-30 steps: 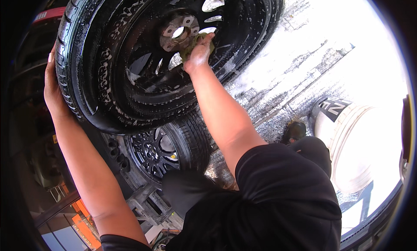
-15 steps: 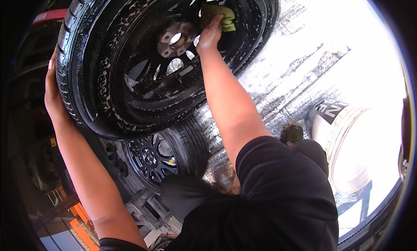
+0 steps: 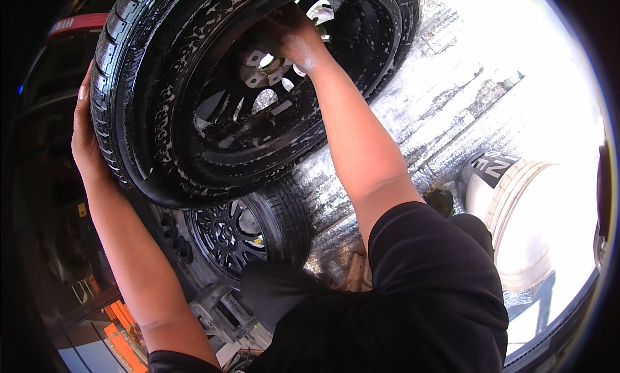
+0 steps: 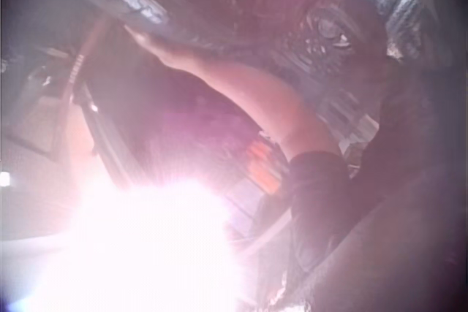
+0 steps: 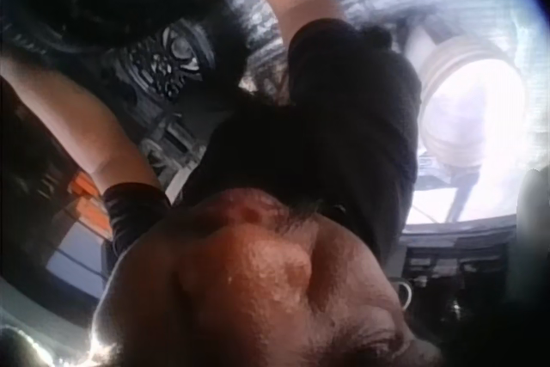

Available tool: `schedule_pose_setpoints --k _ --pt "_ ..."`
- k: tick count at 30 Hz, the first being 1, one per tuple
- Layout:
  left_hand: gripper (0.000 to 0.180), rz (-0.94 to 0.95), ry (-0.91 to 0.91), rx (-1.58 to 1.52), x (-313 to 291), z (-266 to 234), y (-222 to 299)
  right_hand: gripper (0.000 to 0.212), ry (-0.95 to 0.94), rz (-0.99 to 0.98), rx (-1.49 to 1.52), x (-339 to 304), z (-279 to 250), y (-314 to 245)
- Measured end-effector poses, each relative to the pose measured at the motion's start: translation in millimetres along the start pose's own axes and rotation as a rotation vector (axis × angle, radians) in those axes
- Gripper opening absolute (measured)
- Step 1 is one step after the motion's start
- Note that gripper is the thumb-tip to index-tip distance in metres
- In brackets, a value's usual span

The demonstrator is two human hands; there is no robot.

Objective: The person cleans two black alloy wheels by spraying them with a yellow bottle, scrubbing with a green cloth, and wiping the rims and tires. They rotate the wheels to access different sides and continue wiping until the surfaces appear clean.

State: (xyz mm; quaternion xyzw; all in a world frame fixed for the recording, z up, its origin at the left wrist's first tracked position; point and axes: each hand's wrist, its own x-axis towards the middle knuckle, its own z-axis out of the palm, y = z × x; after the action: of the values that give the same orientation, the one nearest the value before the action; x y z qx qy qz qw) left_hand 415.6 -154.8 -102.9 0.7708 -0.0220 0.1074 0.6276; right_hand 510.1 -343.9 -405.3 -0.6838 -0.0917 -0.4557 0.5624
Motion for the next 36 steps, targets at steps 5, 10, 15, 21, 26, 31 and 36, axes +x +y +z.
schedule_pose_setpoints --k 5,10,15,21,26,31,36 --pt "0.057 -0.016 -0.091 -0.048 15.7 -18.6 -3.1 0.053 0.072 0.607 -0.252 -21.0 11.5 -24.7" --pt "0.058 -0.002 -0.112 0.028 22.0 -25.7 -6.1 0.045 0.072 0.867 0.039 -56.1 -15.5 -3.4" --pt "0.057 0.003 -0.141 -0.036 18.9 -24.9 -12.6 0.043 -0.301 0.724 -0.283 -71.6 18.7 -72.6" --pt "0.059 0.032 -0.114 0.091 18.8 -24.5 -2.7 0.038 0.215 0.725 0.336 -114.0 34.2 -43.6" --pt "0.059 0.021 -0.125 0.083 15.9 -24.2 -11.2 0.057 0.152 1.054 0.518 -79.2 20.6 -47.7" --pt "0.061 0.082 -0.151 0.186 32.9 -48.4 -16.1 0.068 0.071 1.036 0.244 -106.9 50.5 -75.6" --pt "0.062 0.071 -0.168 0.142 18.5 -16.8 -8.0 0.047 0.043 1.471 0.631 -123.3 62.6 -39.2"
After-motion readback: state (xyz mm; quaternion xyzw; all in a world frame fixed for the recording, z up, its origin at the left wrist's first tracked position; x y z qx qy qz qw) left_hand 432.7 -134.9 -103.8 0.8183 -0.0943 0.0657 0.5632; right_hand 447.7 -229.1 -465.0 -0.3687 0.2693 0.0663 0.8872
